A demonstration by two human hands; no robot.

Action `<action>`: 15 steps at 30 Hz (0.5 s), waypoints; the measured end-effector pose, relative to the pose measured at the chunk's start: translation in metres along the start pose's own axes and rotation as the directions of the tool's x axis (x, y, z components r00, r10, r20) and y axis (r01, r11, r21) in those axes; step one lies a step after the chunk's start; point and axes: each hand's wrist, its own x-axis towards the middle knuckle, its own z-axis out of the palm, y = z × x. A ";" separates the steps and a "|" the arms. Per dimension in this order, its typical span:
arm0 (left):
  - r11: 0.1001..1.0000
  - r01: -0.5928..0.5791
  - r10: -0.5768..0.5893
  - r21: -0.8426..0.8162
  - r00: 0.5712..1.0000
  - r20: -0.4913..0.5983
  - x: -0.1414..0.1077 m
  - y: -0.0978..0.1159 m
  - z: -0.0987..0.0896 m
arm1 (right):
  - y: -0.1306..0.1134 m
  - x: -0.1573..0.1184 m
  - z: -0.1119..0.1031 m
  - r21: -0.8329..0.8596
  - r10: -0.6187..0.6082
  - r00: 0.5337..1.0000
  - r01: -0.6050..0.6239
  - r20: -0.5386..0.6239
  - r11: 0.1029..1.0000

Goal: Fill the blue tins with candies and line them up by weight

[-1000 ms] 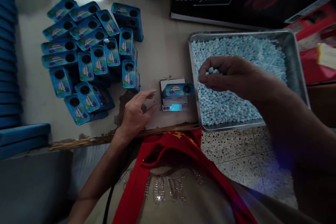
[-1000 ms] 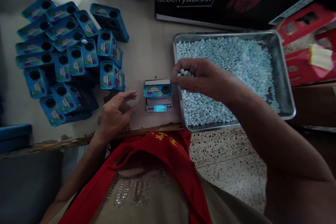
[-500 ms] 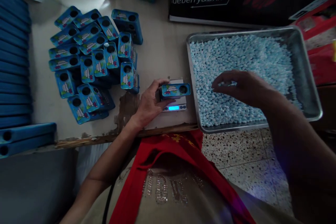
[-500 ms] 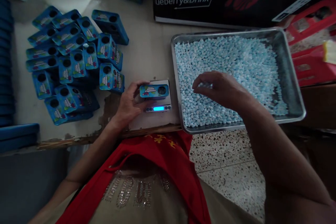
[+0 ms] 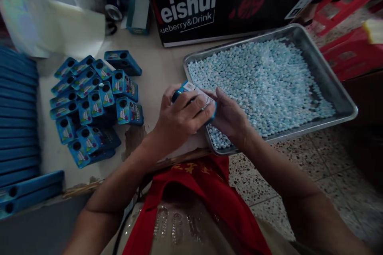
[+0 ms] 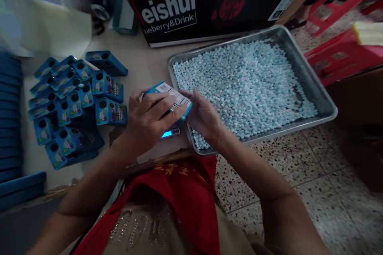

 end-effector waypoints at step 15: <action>0.648 0.461 -0.636 -0.606 0.765 -0.098 -0.066 -0.027 0.035 | -0.021 -0.011 -0.025 -0.362 -0.106 0.992 0.124 0.068 0.924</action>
